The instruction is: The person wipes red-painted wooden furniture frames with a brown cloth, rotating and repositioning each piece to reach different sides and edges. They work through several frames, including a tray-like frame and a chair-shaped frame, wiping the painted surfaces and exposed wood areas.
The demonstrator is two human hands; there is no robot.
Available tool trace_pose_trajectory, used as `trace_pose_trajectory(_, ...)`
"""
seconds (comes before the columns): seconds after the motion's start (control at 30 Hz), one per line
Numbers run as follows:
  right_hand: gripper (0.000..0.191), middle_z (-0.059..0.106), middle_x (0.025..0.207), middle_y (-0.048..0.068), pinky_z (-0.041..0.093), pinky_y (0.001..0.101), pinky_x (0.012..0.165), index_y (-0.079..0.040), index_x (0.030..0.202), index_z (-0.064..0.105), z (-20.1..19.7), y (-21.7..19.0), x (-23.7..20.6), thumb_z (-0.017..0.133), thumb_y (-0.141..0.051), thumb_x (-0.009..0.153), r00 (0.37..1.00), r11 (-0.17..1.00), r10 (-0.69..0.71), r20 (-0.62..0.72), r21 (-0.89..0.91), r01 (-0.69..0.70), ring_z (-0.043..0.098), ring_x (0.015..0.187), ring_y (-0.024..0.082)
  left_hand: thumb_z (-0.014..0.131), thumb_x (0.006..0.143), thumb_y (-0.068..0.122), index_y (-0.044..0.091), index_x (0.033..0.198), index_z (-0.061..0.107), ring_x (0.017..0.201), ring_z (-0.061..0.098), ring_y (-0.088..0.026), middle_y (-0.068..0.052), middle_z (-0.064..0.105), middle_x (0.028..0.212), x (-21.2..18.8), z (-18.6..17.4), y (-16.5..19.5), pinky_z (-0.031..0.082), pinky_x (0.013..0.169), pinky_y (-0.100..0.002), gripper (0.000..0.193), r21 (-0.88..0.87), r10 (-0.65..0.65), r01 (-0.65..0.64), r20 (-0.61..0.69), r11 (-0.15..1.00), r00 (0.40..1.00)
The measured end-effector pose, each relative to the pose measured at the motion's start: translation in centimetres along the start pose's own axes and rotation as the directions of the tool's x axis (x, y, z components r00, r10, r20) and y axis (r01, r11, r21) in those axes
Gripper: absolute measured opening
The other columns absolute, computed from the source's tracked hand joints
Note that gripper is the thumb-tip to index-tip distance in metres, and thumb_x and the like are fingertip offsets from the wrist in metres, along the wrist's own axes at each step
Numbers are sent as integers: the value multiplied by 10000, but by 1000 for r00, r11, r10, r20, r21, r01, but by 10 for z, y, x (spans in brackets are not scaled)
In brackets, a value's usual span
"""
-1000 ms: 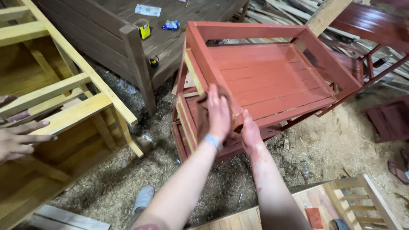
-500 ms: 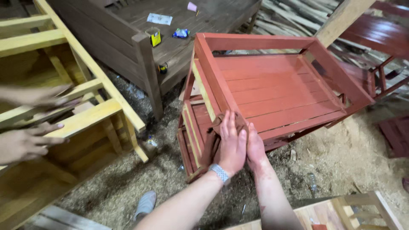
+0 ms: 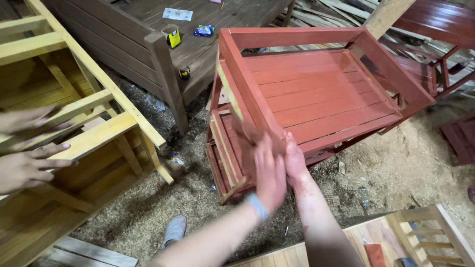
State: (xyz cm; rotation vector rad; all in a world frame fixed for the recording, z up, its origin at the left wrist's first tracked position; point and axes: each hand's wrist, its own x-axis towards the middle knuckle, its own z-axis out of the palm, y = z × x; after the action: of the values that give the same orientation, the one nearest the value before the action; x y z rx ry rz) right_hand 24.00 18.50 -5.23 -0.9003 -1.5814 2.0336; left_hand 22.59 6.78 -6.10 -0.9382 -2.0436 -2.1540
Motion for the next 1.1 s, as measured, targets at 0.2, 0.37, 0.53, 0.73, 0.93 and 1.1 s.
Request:
trace_pose_trajectory(0.2,582,673,1260,129,523,388,997,-7,1374,571,7,-2,-8,330,-444,1075,1000,1000,-25,-6,11,25,647,1145,243,483,976,162,-23,1518,427,1450,385,-399,-244,426,1538,4,-10,-2,289,1231,-457,574,5,-34,34,65,999,997)
trace_pose_trajectory(0.37,586,671,1304,120,519,374,1023,-6,1394,559,6,-5,1,325,-438,1074,999,999,-51,20,19,50,647,1185,228,476,1025,140,-25,1514,445,1438,417,-379,-235,464,1513,19,3,-10,298,1236,-456,517,-80,-98,96,-25,992,995)
trace_pose_trajectory(0.53,572,652,1262,146,531,403,959,-48,1435,520,3,2,-4,323,-437,1066,999,999,-48,12,11,48,647,1116,255,534,1001,118,-43,1522,444,1422,439,-393,-226,492,1490,-18,-15,-14,307,1231,-458,552,4,39,-39,107,999,993)
trace_pose_trajectory(0.73,558,671,1279,106,540,360,984,-41,1391,548,-1,-2,3,334,-432,1055,994,994,-106,-2,16,106,673,1140,209,563,972,72,-19,1478,497,1441,443,-397,-211,481,1522,-7,-7,-13,337,1216,-444,518,-82,27,-24,31,996,999)
trace_pose_trajectory(0.93,577,677,1243,136,538,385,963,8,1331,586,-4,-6,12,340,-444,1070,999,997,-43,-27,66,45,661,1116,242,549,975,59,-14,1477,513,1405,454,-388,-214,494,1487,6,5,-10,325,1224,-459,508,-115,-29,27,-10,993,1000)
trace_pose_trajectory(1.1,598,660,1240,157,534,412,971,40,1329,571,-2,0,-6,346,-457,1084,998,997,-35,-48,69,39,654,1116,256,522,1003,96,-8,1534,456,1433,443,-397,-221,475,1507,-8,1,-9,319,1234,-462,545,-126,90,-86,20,988,996)
